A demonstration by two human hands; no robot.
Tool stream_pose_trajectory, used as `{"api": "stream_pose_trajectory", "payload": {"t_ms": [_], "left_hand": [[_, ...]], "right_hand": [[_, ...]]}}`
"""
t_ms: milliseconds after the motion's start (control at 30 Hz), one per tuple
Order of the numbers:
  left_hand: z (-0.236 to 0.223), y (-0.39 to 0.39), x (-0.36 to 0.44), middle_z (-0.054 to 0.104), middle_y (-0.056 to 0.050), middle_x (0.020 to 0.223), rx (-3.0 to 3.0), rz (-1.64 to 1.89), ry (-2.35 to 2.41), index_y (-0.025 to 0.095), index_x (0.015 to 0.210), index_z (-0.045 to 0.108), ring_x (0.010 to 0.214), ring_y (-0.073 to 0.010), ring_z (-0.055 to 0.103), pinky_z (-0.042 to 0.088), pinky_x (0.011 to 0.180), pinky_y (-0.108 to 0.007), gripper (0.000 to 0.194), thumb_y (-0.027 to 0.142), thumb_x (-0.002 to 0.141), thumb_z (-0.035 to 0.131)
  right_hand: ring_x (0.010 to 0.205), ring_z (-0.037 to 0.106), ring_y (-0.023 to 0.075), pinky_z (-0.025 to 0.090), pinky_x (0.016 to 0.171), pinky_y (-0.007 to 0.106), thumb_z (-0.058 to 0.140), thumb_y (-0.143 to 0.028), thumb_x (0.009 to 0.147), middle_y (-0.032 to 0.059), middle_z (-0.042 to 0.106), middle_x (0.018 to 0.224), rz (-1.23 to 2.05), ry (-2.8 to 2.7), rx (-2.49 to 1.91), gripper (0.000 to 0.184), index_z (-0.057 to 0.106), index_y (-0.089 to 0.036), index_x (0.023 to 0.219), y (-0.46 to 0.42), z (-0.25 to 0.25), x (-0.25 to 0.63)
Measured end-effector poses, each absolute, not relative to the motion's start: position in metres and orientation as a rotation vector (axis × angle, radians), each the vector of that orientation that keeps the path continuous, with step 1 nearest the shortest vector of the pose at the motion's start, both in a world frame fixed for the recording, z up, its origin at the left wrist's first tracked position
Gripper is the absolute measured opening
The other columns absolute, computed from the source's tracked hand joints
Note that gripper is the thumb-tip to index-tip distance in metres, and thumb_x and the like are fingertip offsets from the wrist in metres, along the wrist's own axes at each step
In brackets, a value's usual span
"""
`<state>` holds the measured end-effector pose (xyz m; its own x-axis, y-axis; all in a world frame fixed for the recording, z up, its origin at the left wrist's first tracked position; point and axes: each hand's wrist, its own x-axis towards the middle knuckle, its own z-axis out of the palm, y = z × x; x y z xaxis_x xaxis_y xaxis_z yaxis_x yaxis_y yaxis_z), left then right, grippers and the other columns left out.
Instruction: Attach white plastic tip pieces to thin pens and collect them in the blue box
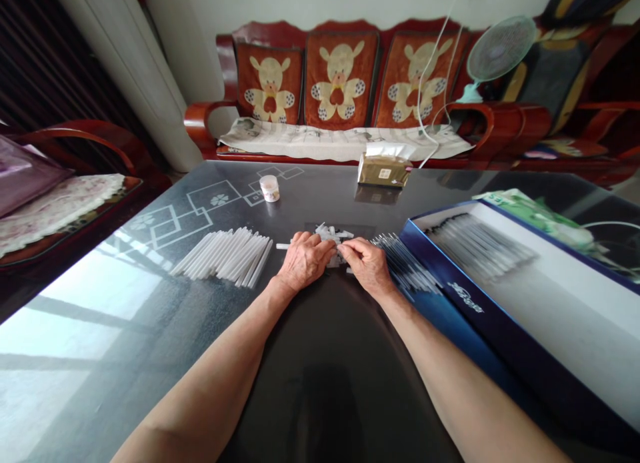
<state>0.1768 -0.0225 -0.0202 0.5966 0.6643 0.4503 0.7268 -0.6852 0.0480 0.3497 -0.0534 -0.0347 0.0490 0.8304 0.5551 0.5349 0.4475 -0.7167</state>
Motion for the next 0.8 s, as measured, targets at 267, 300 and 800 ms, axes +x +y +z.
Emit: {"api": "stream_pose_trajectory", "payload": {"t_ms": [267,300,800], "left_hand": [[-0.0205,-0.0222,0.1742,0.058,-0.005,0.077,-2.673,-0.681,-1.176,0.024,0.106,0.066,0.078,-0.0196,0.05,0.034,0.079,-0.034,0.041,0.044,0.099,0.031],[-0.0204,-0.0222,0.1741,0.059,-0.005,0.077,-2.67,-0.688,-1.179,0.024,0.105,0.066,0.078,-0.0196,0.05,0.034,0.079,-0.034,0.041,0.043,0.099,0.031],[-0.0209,-0.0216,0.1735,0.06,-0.005,0.077,-2.667,-0.67,-1.185,0.024,0.104,0.067,0.077,-0.0198,0.05,0.034,0.078,-0.035,0.041,0.044,0.098,0.031]], "right_hand": [[0.08,0.065,0.0162,0.052,0.065,0.027,0.062,-0.03,0.083,0.0043,0.069,0.093,0.485,-1.603,-1.142,0.016,0.07,-0.021,0.093,-0.0528,-0.0373,0.3511],[0.079,0.065,0.0161,0.052,0.063,0.026,0.064,-0.03,0.081,0.0047,0.069,0.095,0.474,-1.601,-1.158,0.018,0.069,-0.021,0.096,-0.0532,-0.0371,0.3506],[0.08,0.064,0.0165,0.054,0.07,0.029,0.06,-0.023,0.082,0.0053,0.066,0.094,0.346,-1.657,-1.165,0.01,0.067,-0.022,0.088,-0.0523,-0.039,0.3497]]}}
